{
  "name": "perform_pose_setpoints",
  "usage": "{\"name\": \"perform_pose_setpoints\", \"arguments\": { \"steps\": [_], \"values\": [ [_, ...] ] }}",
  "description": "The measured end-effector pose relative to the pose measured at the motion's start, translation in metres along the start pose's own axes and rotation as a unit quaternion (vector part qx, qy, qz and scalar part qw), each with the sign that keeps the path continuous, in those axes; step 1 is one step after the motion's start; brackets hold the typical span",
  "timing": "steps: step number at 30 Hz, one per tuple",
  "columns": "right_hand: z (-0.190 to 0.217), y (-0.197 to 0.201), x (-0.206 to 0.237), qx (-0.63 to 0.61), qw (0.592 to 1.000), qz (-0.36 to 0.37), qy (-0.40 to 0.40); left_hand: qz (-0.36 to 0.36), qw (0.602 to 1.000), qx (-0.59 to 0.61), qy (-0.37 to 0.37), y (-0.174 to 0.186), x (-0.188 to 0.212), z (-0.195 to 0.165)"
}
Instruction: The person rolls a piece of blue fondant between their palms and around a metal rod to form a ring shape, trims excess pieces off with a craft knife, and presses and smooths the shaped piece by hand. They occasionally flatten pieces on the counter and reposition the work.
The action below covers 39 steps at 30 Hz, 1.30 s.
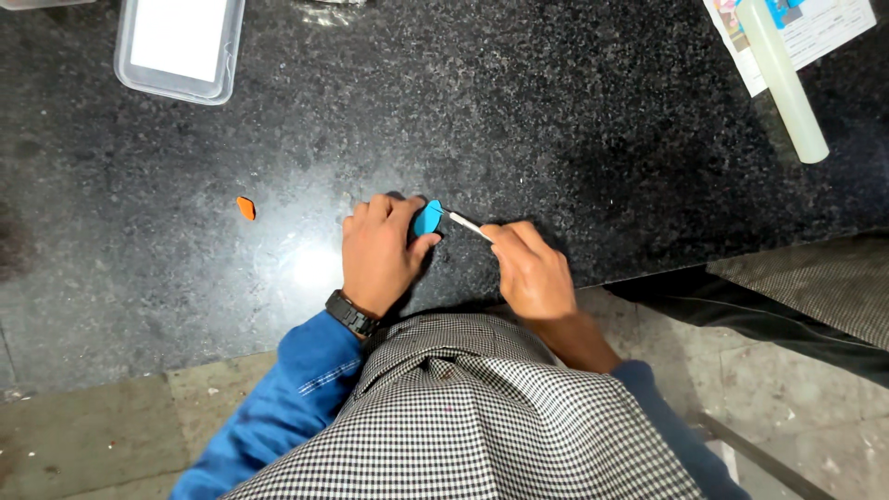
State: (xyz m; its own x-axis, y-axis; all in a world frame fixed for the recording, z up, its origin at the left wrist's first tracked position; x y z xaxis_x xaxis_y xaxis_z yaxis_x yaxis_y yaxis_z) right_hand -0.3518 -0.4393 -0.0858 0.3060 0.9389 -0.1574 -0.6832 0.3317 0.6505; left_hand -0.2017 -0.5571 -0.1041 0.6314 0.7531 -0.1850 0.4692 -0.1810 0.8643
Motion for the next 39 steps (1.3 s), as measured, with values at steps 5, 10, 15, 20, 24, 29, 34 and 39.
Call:
{"name": "perform_pose_setpoints", "arguments": {
  "steps": [5,10,15,20,24,29,34,39],
  "values": [
    [0.005,-0.002,-0.006,-0.013,1.000,0.005,0.007,0.002,1.000,-0.002,0.012,0.004,-0.003,0.007],
    [0.004,-0.004,-0.009,-0.006,1.000,0.003,0.020,0.000,1.000,0.005,0.009,0.004,-0.004,0.007],
    [-0.003,-0.001,-0.013,0.034,0.999,-0.024,0.003,-0.022,1.000,0.001,0.009,0.011,-0.005,0.012],
    [-0.004,0.004,-0.011,0.023,0.999,-0.022,-0.005,-0.041,0.998,0.007,0.037,0.020,-0.006,0.024],
    [-0.004,-0.002,-0.008,0.007,1.000,-0.002,-0.012,-0.027,0.999,0.027,0.028,0.013,-0.003,0.022],
    [0.005,-0.009,-0.007,0.021,1.000,0.006,-0.008,-0.035,0.996,0.080,0.014,0.008,-0.003,0.023],
    [0.016,-0.017,-0.010,0.006,0.999,0.033,-0.019,-0.032,0.996,0.082,0.000,0.017,-0.007,0.022],
    [0.015,-0.032,-0.003,0.009,0.998,0.051,-0.017,-0.038,0.997,0.069,-0.003,0.016,0.007,0.015]
  ]
}}
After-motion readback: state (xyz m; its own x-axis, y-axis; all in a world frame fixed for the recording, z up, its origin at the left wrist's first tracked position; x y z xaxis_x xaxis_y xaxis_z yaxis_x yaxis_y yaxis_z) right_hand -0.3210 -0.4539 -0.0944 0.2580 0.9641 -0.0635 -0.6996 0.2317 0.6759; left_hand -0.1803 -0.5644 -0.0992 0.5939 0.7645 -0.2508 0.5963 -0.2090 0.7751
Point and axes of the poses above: each hand's wrist, its own x-axis away from the middle knuckle, its own y-axis out of the back of the hand, z = x × y, the point moved 8 cm from there along -x, towards the middle knuckle, and after that the axes turned 4 degrees about -x, right-handed, at the moved point
